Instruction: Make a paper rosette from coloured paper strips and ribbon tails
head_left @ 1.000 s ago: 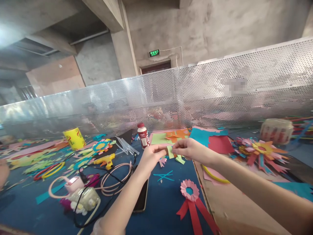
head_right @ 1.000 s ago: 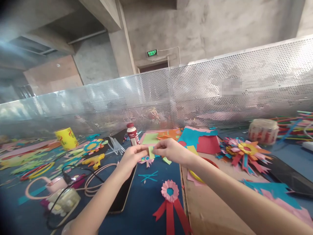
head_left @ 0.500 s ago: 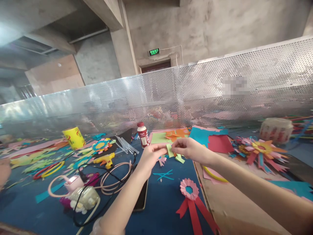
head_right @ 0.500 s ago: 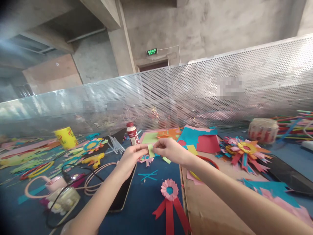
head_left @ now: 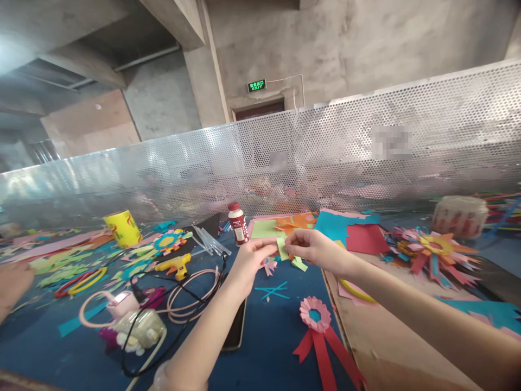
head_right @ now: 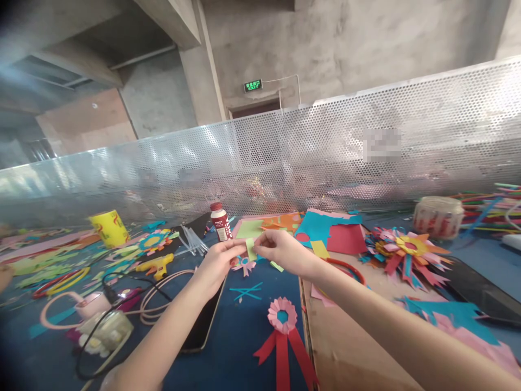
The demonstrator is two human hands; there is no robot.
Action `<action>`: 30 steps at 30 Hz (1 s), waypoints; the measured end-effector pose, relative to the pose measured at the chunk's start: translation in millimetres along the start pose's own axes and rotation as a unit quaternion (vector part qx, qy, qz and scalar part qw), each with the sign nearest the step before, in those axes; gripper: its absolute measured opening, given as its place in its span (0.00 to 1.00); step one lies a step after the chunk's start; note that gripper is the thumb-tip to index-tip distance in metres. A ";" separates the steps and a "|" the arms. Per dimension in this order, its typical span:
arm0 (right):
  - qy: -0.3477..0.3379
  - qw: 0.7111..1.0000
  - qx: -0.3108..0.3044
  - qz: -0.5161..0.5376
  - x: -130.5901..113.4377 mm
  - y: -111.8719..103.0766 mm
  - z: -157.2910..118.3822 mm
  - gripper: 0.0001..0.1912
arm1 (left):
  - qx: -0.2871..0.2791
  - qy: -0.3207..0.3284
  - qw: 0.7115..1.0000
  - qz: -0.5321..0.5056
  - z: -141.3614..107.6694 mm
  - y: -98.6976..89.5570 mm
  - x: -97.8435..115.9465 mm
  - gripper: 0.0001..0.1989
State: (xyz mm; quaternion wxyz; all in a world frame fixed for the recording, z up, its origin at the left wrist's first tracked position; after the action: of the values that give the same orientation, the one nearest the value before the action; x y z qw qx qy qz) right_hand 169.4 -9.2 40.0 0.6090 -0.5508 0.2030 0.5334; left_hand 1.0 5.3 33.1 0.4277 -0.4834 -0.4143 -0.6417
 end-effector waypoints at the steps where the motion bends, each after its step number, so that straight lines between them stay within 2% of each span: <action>1: 0.000 1.000 0.000 -0.001 -0.6 0.1 0.0 0.08 | 0.002 -0.002 1.000 0.000 0.0 -0.4 0.0 0.11; 9: -0.005 0.999 0.003 -0.039 -4.7 -1.2 -2.4 0.10 | 0.017 -0.004 1.000 0.002 -3.3 2.5 2.8 0.14; 13: -0.035 0.995 0.015 -0.090 -1.8 -0.6 -2.1 0.11 | 0.019 0.000 1.000 0.007 -3.8 4.0 4.4 0.15; 15: -0.068 0.988 0.039 -0.130 -0.5 -0.4 -1.9 0.11 | 0.025 0.000 1.000 0.009 -3.4 3.2 4.9 0.14; 17: -0.109 0.973 0.092 -0.182 -0.2 -1.5 -2.5 0.10 | 0.031 -0.001 0.999 0.008 -2.7 1.6 5.5 0.13; 19: -0.160 0.944 0.158 -0.243 -0.8 -3.4 -4.6 0.10 | 0.035 -0.003 0.999 0.004 -2.2 -0.2 6.0 0.12; 21: -0.226 0.905 0.194 -0.305 -1.4 -4.9 -7.9 0.09 | 0.032 -0.006 0.999 -0.001 -1.8 -1.5 6.2 0.11; 24: -0.324 0.850 0.179 -0.375 0.6 -4.0 -13.0 0.08 | 0.016 -0.008 1.000 -0.011 -1.6 -1.7 5.6 0.10; 27: -0.416 0.755 0.176 -0.474 6.0 0.2 -16.1 0.10 | -0.002 -0.008 1.000 -0.024 -1.2 -0.5 3.4 0.09; 29: -0.447 0.703 0.184 -0.522 9.9 2.7 -16.1 0.10 | -0.014 -0.007 0.999 -0.030 -1.1 0.5 1.9 0.08; 30: -0.449 0.693 0.188 -0.532 11.3 3.3 -15.6 0.09 | -0.020 -0.008 0.999 -0.031 -1.1 1.0 1.4 0.08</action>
State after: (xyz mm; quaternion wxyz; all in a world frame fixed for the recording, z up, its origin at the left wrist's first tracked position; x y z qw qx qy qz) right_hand 175.7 -18.8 24.2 0.9004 -0.1357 -0.3258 0.2545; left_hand 1.4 3.7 34.4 0.3945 -0.4841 -0.4192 -0.6591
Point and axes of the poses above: each hand's wrist, its own z-axis towards the middle knuckle, its own y-axis out of the palm, x = y × z, the point moved 1 cm from there along z, towards the middle knuckle, and after that the axes turned 5 degrees about -z, right-handed, at the moved point
